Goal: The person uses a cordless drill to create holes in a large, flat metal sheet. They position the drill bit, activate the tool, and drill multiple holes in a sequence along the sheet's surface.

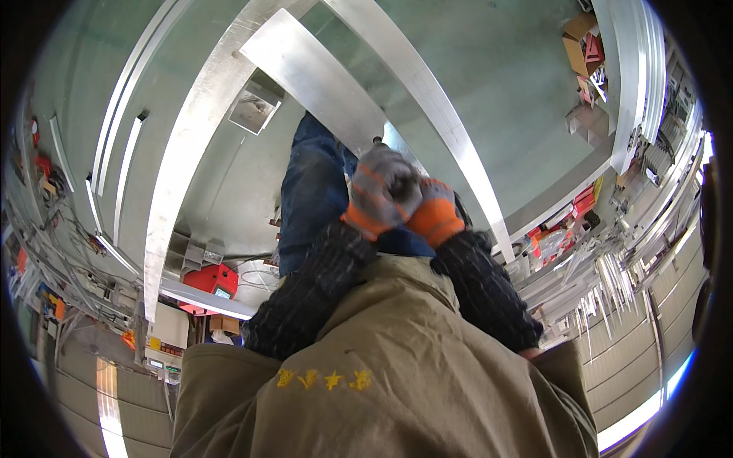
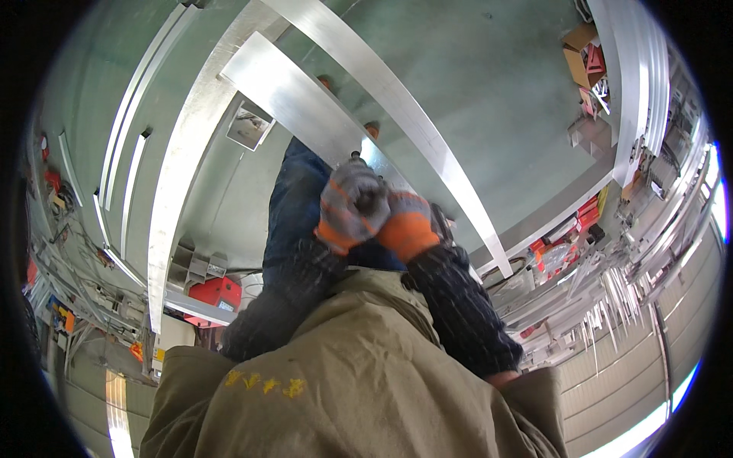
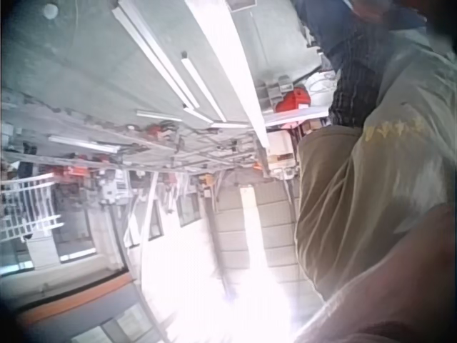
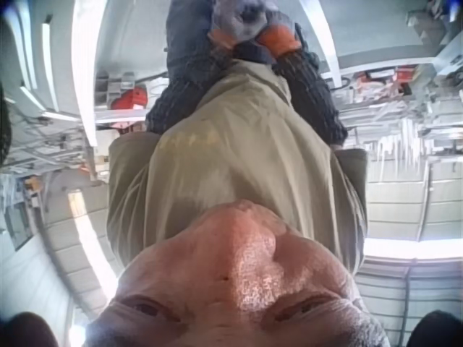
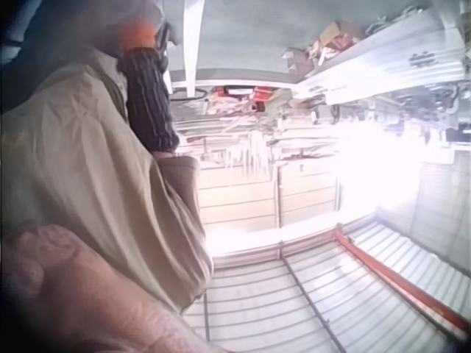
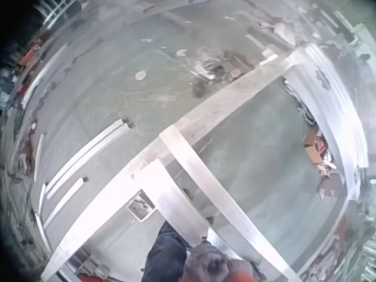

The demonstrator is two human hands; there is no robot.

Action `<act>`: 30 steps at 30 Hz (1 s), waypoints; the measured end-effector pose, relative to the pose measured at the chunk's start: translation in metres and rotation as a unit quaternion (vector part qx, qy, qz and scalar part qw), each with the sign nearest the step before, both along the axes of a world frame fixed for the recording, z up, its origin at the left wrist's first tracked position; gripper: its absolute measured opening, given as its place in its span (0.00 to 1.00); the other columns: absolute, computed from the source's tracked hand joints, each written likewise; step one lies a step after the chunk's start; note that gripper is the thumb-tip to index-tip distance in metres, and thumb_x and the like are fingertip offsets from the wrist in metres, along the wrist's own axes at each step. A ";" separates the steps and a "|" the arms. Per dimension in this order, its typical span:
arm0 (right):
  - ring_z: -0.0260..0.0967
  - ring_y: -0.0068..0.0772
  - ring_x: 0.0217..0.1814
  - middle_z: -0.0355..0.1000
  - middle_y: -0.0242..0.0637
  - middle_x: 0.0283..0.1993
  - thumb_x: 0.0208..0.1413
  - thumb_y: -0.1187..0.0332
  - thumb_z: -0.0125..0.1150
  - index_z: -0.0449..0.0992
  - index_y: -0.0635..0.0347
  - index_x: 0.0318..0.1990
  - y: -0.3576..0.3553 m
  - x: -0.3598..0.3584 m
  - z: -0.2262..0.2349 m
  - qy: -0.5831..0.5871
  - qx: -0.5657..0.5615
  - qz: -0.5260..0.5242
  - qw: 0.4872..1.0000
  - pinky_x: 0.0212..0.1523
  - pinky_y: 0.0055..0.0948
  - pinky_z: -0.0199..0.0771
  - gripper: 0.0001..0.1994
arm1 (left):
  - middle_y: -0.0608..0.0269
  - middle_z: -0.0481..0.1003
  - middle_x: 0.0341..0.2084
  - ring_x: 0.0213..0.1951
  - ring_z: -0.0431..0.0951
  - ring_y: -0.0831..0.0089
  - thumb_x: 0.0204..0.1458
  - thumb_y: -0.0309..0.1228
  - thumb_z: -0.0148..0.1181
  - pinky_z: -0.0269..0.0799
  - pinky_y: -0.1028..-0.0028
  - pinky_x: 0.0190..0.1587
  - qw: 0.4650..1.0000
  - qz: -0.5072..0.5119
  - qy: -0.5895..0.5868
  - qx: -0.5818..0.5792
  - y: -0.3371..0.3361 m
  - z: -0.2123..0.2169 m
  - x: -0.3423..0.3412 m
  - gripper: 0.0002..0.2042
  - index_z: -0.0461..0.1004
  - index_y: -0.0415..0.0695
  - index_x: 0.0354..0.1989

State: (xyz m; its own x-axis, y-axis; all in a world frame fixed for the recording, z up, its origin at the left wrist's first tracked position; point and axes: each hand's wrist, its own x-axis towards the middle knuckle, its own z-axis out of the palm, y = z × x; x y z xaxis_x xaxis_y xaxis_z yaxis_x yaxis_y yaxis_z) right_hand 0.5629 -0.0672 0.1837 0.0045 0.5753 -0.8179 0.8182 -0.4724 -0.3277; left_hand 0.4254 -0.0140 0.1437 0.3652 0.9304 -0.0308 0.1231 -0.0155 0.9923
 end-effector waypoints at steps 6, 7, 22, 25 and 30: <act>0.79 0.55 0.43 0.82 0.46 0.40 0.51 0.49 0.70 0.82 0.54 0.43 -0.005 0.007 -0.006 0.039 0.001 -0.030 0.999 0.43 0.44 0.79 0.20 | 0.58 0.79 0.34 0.40 0.80 0.56 0.43 0.22 0.70 0.79 0.59 0.46 0.999 -0.025 0.032 0.004 0.018 0.008 0.005 0.09 0.75 0.44 0.31; 0.80 0.54 0.44 0.82 0.45 0.41 0.53 0.48 0.68 0.81 0.53 0.47 0.000 0.008 0.001 0.038 -0.002 -0.017 0.999 0.44 0.44 0.80 0.21 | 0.59 0.79 0.34 0.40 0.80 0.56 0.43 0.22 0.70 0.79 0.59 0.46 0.999 -0.020 0.033 0.002 0.019 0.011 0.005 0.09 0.75 0.44 0.31; 0.77 0.46 0.50 0.78 0.42 0.49 0.56 0.58 0.70 0.77 0.56 0.55 -0.030 0.010 0.030 0.196 0.033 -0.220 0.955 0.53 0.38 0.78 0.22 | 0.63 0.78 0.40 0.47 0.79 0.58 0.40 0.27 0.72 0.77 0.53 0.54 0.995 -0.077 0.031 0.064 0.009 0.049 0.001 0.15 0.75 0.49 0.37; 0.76 0.42 0.52 0.78 0.40 0.50 0.55 0.59 0.72 0.77 0.56 0.55 -0.040 0.004 0.026 0.238 0.027 -0.317 0.918 0.54 0.38 0.77 0.22 | 0.62 0.78 0.41 0.48 0.78 0.59 0.40 0.30 0.71 0.76 0.53 0.55 0.990 -0.105 0.055 0.078 0.005 0.049 -0.003 0.15 0.76 0.50 0.38; 0.77 0.41 0.53 0.79 0.39 0.51 0.55 0.62 0.72 0.77 0.55 0.56 -0.048 0.002 0.013 0.205 0.029 -0.285 0.936 0.55 0.36 0.78 0.21 | 0.63 0.78 0.42 0.49 0.78 0.60 0.38 0.32 0.72 0.75 0.52 0.57 0.988 -0.117 0.061 0.080 0.003 0.041 -0.007 0.17 0.76 0.51 0.39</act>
